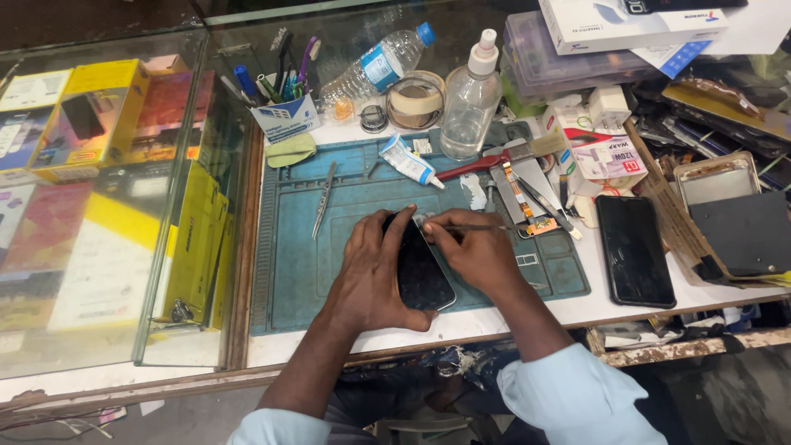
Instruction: The person removes the SIM tray by hand, uses a thin metal tool to pry open and remove the back cover of a mobile phone, and then uses a screwdriver to remove internal screws.
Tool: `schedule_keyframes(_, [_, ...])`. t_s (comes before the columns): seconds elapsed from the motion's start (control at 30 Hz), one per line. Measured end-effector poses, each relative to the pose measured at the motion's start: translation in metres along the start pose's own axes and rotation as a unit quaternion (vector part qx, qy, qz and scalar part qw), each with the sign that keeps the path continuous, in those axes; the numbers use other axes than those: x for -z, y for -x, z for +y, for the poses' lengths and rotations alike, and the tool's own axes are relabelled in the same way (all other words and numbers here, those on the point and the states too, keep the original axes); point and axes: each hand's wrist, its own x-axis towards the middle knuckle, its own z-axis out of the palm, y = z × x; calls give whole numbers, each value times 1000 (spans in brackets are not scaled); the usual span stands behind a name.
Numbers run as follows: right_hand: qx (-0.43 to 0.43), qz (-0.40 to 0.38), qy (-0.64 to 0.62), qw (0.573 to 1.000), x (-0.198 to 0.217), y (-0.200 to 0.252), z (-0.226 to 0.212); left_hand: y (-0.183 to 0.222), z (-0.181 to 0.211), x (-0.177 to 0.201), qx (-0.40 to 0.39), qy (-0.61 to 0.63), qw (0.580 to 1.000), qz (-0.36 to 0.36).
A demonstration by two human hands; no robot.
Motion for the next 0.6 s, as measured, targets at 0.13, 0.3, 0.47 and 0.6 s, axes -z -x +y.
schedule_keyframes(0.13, [-19,-9,73,997,-3,-9,-6,0,0,-1,-13,4,1000,14])
schedule_keyframes(0.3, [-26,-12,-71,997,4,-4,4,0,1,3,-1,9,1000,12])
schedule_keyframes(0.47, [-96,-20,-87,991,8,6,16,2,0,-1,-24,25,999,39])
schedule_keyframes(0.6, [-87,-26,-132,987,6,7,16,1,0,0,-19,18,999,30])
